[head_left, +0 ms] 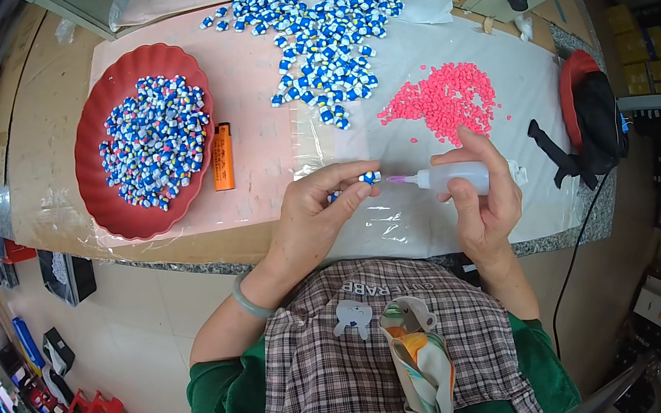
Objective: Applying glue to small blue components and organizing them on a workstation.
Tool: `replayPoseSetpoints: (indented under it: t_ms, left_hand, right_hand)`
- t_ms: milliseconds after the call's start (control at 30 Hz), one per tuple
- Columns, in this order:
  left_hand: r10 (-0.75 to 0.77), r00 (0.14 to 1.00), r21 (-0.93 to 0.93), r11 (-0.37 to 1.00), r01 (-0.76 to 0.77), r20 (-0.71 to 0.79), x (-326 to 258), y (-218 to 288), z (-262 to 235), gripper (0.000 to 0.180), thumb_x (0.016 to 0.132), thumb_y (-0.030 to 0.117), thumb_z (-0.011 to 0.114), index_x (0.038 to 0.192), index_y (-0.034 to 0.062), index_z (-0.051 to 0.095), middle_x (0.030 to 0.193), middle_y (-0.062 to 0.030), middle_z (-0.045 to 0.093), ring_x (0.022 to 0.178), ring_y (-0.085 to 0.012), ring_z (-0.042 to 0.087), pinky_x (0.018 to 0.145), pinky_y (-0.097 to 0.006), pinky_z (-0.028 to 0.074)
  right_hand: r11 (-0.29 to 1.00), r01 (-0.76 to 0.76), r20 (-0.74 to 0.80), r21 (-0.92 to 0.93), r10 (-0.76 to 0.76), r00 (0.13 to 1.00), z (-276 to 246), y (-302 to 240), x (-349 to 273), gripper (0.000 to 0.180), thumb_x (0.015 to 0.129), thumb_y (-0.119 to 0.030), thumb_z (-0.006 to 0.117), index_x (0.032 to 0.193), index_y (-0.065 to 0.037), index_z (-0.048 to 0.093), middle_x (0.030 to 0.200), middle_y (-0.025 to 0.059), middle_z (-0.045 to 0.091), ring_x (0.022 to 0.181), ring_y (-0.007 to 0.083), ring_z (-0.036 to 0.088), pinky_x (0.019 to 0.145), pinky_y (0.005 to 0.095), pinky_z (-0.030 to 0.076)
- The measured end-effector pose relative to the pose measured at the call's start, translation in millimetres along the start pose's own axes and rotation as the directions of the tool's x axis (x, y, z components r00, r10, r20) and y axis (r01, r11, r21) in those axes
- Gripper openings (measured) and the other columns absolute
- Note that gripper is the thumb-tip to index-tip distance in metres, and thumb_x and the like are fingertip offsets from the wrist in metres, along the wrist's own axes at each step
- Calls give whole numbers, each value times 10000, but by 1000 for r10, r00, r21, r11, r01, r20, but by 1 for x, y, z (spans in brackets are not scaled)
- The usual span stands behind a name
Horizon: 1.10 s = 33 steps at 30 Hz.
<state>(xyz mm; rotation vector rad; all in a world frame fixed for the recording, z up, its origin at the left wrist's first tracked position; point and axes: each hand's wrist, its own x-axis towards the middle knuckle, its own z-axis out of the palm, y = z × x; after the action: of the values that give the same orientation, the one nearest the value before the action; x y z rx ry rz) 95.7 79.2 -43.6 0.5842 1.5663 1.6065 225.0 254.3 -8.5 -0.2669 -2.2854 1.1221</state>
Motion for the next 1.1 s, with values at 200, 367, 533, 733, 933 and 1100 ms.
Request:
replayPoseSetpoints:
  t_ms: [200,367,533,733,933,1100]
  left_hand:
    - [10,1000,13,1000,-10,0,-1,0,1,272,942,130,615,1199,45,645,906,-30,706,737,-14,521,620,-173,403]
    - [2,1000,-9,1000,-2,5,0,-3,1,276,943,117,610,1204,34,638,931,-46,704,817,-41,592,657,-182,430]
    - [-6,1000,0,1000,6,14,0,-4,1,277,944,109,606,1207,30,635,947,-54,702,856,-56,611,672,-186,439]
    - [-13,1000,-14,1000,13,10,0,-3,1,275,950,120,603,1210,37,635,929,-38,697,807,-36,575,656,-181,421]
    - [-44,999,-36,998,45,10,0,-6,-4,271,957,133,598,1211,45,637,917,-31,695,770,-20,530,641,-174,400]
    - [-77,997,-34,996,77,1,-1,-3,-4,276,958,152,602,1209,44,638,913,-29,693,767,-19,523,640,-175,396]
  right_hand:
    - [997,51,9,-57,-51,999,1,0,-1,432,970,-217,552,1304,47,477,909,164,684,628,132,616,538,228,497]
    - [1000,9,50,-29,-8,999,0,-6,-1,439,882,-127,675,1235,76,513,1131,229,634,829,277,704,706,336,560]
    - [996,61,65,-67,-57,996,1,-8,2,438,866,-113,690,1229,69,526,1083,223,649,808,280,702,685,338,557]
    - [995,80,62,-66,-76,995,1,-5,1,448,857,-104,698,1240,56,529,1043,217,661,808,261,697,656,322,552]
    - [820,-315,-56,478,387,920,-5,8,7,316,851,-56,674,1128,-7,532,899,116,644,638,139,587,564,260,475]
    - [672,-499,148,547,509,848,-12,34,9,345,789,4,716,1076,-32,527,874,66,610,740,149,601,685,283,495]
